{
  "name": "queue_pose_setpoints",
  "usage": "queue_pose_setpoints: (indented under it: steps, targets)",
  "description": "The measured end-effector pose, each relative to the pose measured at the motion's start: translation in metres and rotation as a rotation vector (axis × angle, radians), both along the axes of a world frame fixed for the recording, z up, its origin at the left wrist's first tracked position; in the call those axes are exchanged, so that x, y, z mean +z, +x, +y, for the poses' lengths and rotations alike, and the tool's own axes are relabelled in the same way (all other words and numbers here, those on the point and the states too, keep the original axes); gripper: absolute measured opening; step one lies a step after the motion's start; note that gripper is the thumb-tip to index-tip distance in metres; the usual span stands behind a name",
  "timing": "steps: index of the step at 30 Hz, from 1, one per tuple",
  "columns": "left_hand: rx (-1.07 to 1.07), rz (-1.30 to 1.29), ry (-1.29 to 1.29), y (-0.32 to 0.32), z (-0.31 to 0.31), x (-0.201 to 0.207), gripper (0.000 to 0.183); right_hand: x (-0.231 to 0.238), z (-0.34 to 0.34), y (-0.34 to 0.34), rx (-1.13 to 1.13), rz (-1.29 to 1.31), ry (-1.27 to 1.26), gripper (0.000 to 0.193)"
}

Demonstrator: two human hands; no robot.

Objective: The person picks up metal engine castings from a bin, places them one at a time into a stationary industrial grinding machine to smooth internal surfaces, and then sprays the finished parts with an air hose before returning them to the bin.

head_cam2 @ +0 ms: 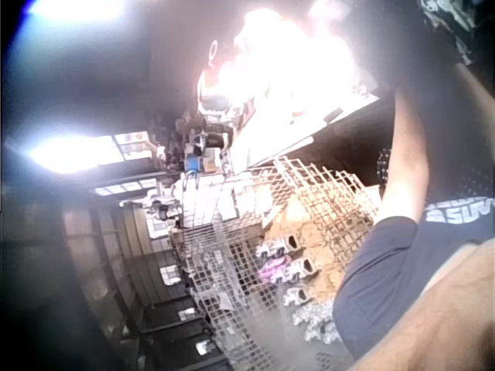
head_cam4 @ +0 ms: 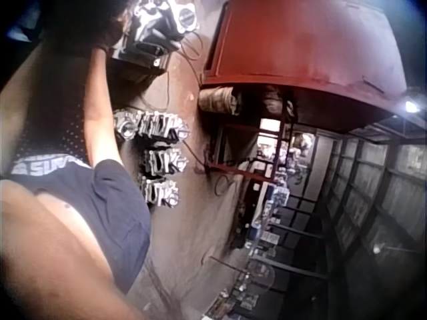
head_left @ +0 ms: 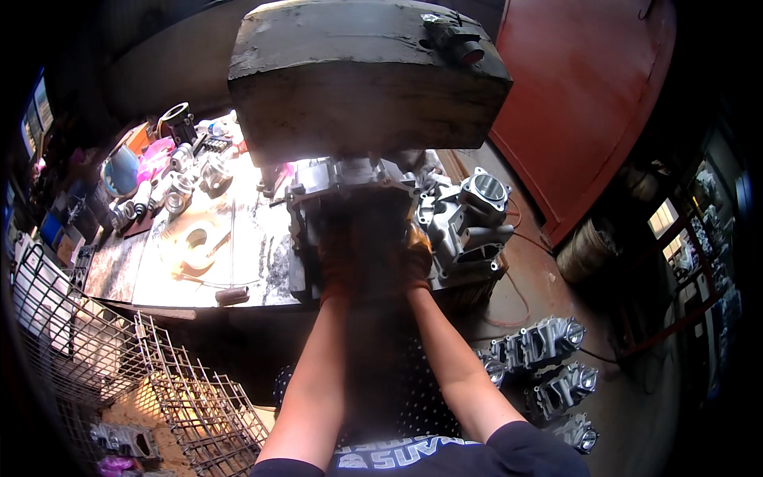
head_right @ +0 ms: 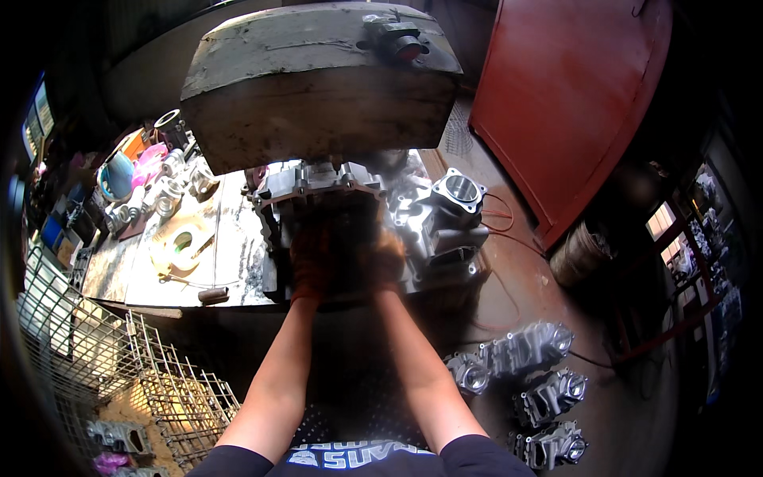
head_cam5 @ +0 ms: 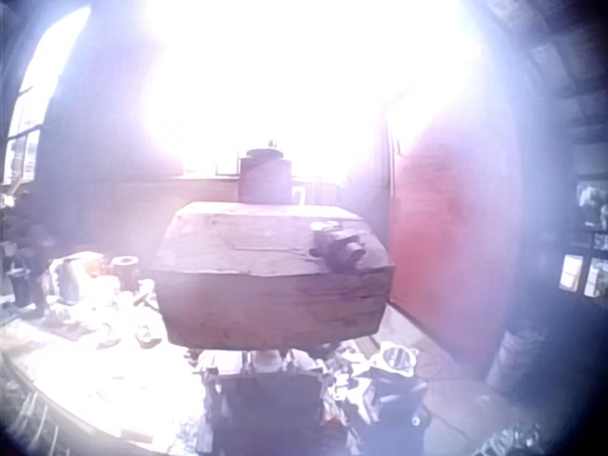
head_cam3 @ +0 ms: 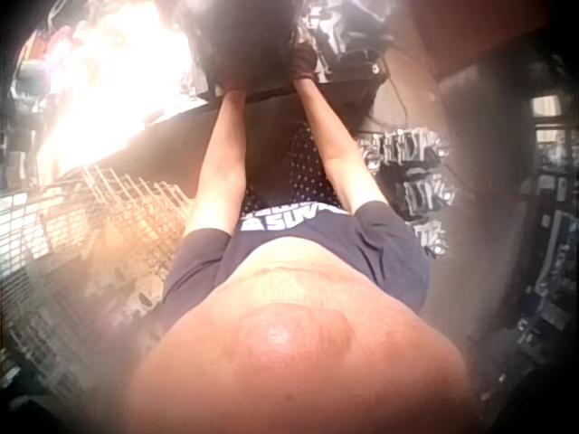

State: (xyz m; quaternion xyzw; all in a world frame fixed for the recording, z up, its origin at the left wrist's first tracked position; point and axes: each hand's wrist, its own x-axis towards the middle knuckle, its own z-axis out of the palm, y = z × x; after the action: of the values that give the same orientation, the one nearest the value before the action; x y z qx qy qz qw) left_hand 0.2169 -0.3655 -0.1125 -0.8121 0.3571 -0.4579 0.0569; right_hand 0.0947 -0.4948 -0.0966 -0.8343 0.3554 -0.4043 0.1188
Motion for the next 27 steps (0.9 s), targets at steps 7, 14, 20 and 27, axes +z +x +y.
queue_pose_setpoints:
  steps: [7,14,20,27]
  targets:
    - [-0.213,0.242,-0.169,-0.024,0.002,0.033,0.06,0.008,-0.001,-0.004,0.036,-0.157,-0.04,0.049]
    - [0.234,-0.275,0.241,-0.02,0.005,0.03,0.069,0.01,0.003,-0.005,0.01,-0.154,0.039,0.042]
    - [-0.4,0.382,-0.282,-0.026,0.008,0.044,0.069,0.015,0.009,-0.006,-0.001,-0.113,0.083,0.04]
    - [-0.448,0.377,-0.326,-0.025,0.009,0.042,0.065,0.042,0.019,-0.012,0.091,-0.089,0.31,0.034]
